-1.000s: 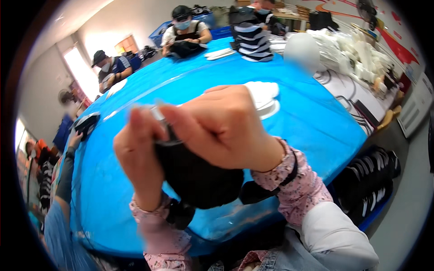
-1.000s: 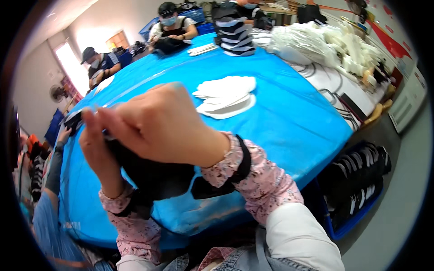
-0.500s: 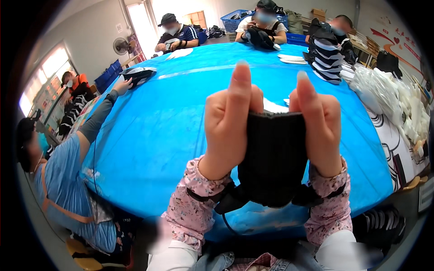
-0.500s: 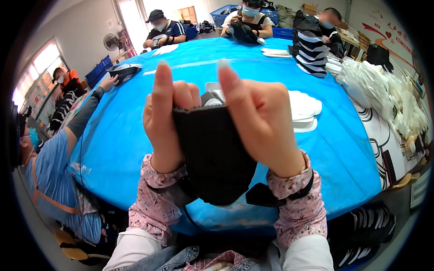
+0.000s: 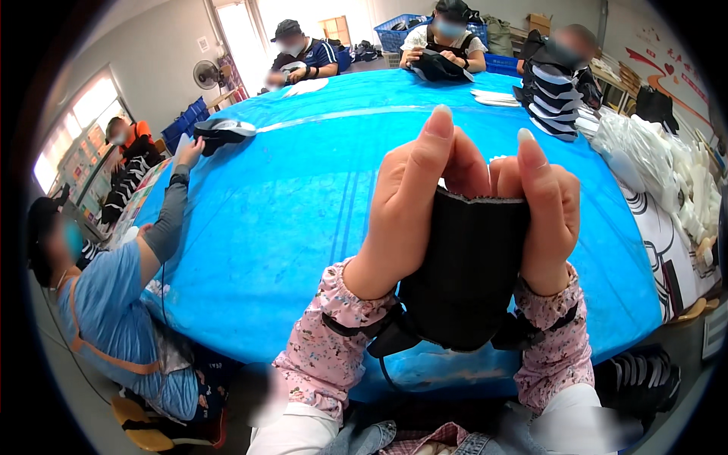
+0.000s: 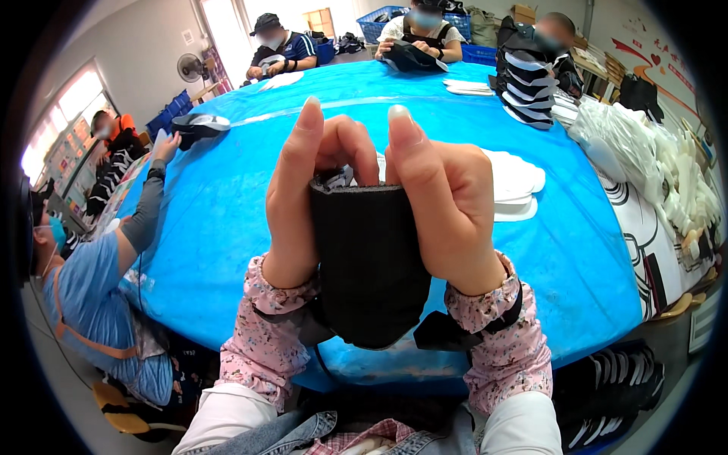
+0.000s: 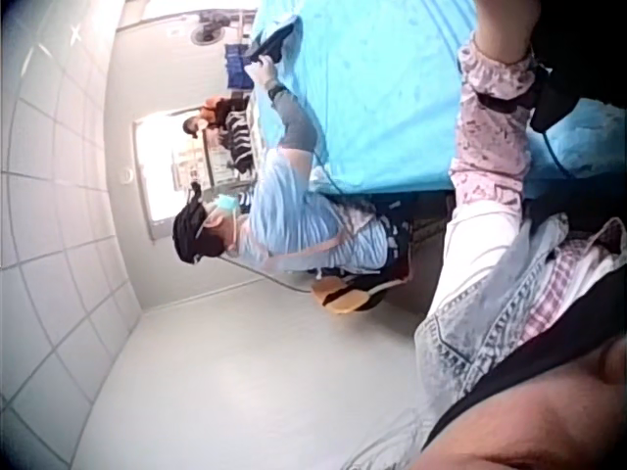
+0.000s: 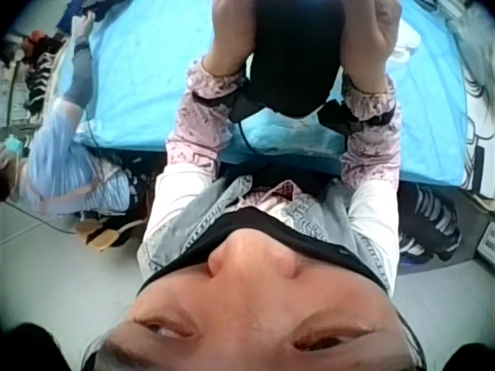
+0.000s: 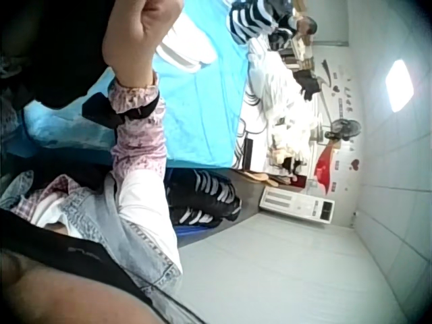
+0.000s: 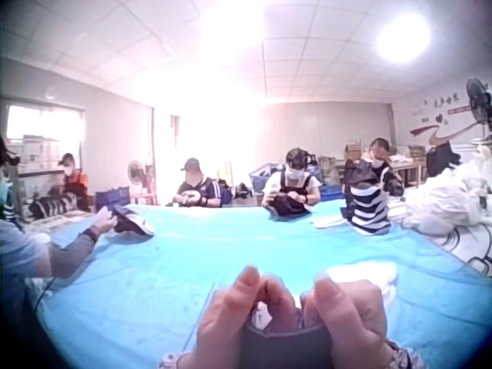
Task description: The person organizes a stack of black shoe uppers on a table and سپس fits a white foam insert into the interior of a shoe upper.
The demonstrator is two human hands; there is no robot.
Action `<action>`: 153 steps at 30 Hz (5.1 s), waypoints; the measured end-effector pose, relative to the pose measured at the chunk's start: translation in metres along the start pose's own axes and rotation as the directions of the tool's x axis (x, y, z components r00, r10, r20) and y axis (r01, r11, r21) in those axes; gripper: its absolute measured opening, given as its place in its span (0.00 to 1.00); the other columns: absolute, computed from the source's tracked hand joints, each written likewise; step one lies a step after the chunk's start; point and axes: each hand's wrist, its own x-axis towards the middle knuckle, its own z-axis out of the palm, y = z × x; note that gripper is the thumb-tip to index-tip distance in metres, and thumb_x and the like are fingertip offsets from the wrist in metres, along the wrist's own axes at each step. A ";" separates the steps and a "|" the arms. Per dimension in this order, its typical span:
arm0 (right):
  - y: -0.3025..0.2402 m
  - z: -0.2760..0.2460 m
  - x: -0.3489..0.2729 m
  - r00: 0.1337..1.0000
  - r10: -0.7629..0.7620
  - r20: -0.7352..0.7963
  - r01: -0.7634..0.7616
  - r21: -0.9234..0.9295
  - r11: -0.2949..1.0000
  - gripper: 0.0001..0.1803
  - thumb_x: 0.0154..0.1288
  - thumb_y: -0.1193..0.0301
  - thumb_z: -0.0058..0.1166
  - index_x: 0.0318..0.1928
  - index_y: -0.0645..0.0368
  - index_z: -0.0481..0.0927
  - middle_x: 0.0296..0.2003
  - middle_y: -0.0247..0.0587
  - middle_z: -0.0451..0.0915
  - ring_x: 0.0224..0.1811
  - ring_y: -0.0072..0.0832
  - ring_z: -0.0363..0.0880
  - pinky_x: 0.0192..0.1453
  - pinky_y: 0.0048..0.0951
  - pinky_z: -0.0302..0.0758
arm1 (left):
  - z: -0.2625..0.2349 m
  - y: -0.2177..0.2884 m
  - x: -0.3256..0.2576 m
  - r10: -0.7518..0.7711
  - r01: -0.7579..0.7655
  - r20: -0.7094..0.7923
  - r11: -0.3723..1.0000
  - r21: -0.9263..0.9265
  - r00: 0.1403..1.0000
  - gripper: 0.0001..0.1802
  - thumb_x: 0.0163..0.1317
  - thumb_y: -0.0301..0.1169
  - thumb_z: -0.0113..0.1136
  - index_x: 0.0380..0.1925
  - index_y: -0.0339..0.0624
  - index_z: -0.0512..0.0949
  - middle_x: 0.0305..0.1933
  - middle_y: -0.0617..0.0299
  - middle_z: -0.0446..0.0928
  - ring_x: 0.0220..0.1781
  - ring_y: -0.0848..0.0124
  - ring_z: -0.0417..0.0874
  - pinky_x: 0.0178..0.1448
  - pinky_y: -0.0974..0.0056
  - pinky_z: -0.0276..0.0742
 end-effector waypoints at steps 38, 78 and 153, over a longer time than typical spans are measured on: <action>0.008 -0.015 0.008 0.992 -0.062 -0.108 0.070 0.074 0.995 0.29 0.72 0.61 0.31 0.10 0.57 0.61 0.09 0.28 0.55 0.12 0.19 0.51 0.17 0.23 0.48 | -0.017 -0.001 0.003 0.139 -0.134 -0.065 0.988 0.079 0.988 0.31 0.70 0.44 0.36 0.08 0.41 0.63 0.12 0.70 0.59 0.16 0.83 0.54 0.20 0.71 0.46; -0.012 -0.004 0.005 0.994 -0.023 0.111 0.066 -0.400 0.914 0.16 0.65 0.71 0.50 0.21 0.66 0.73 0.13 0.22 0.56 0.16 0.11 0.49 0.17 0.20 0.45 | -0.020 -0.010 0.005 0.251 -0.227 -0.060 0.935 0.271 0.966 0.27 0.68 0.40 0.44 0.10 0.38 0.65 0.13 0.72 0.61 0.17 0.84 0.55 0.19 0.72 0.49; -0.007 -0.011 0.004 0.996 -0.085 0.031 0.089 -0.159 0.983 0.22 0.67 0.69 0.45 0.15 0.62 0.67 0.13 0.25 0.63 0.16 0.11 0.55 0.19 0.18 0.51 | 0.001 0.001 0.001 0.300 -0.263 -0.008 0.846 0.464 0.954 0.35 0.67 0.54 0.30 0.09 0.41 0.63 0.12 0.72 0.58 0.16 0.83 0.53 0.21 0.71 0.45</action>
